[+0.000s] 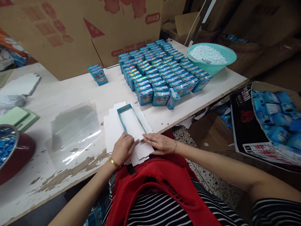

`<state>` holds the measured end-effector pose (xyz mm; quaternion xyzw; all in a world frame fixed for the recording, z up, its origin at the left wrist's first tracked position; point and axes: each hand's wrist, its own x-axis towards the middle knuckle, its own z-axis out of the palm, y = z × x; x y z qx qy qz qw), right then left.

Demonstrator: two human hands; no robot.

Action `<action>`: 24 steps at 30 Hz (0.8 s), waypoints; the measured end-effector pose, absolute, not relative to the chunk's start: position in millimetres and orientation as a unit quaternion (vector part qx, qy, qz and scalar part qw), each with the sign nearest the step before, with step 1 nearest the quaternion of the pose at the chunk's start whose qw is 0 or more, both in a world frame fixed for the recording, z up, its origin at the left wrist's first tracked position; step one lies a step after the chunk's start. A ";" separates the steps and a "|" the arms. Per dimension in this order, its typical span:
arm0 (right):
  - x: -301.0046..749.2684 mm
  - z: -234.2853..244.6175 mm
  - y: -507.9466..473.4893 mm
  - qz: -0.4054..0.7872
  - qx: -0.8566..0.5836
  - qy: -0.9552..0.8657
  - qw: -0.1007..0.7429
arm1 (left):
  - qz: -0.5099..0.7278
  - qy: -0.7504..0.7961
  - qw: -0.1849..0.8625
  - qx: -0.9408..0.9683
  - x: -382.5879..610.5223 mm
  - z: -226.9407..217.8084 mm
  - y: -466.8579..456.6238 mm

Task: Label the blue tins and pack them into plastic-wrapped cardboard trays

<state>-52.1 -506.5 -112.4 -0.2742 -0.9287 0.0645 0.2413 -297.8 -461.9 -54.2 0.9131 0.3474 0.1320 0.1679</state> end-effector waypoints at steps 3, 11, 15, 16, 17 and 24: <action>-58.6 -109.4 -502.9 0.097 -0.285 -0.910 0.285 | 0.163 0.322 0.231 0.903 -304.5 -56.7 -459.2; -94.4 -100.8 -485.1 0.214 -0.495 -0.737 0.407 | 0.230 0.383 0.258 0.857 -303.2 -67.2 -461.3; -95.0 -105.9 -487.9 0.147 -0.451 -0.803 0.361 | 0.210 0.473 0.178 0.837 -286.2 -66.6 -463.4; -94.4 -107.6 -488.8 0.120 -0.437 -0.824 0.339 | 0.189 0.469 0.155 0.849 -284.3 -64.7 -463.8; -94.3 -108.8 -489.3 0.095 -0.431 -0.839 0.319 | 0.171 0.459 0.131 0.862 -283.6 -62.3 -464.5; -105.2 -101.8 -481.3 0.039 -0.460 -0.853 0.244 | 0.019 0.371 0.005 0.928 -286.1 -46.4 -468.4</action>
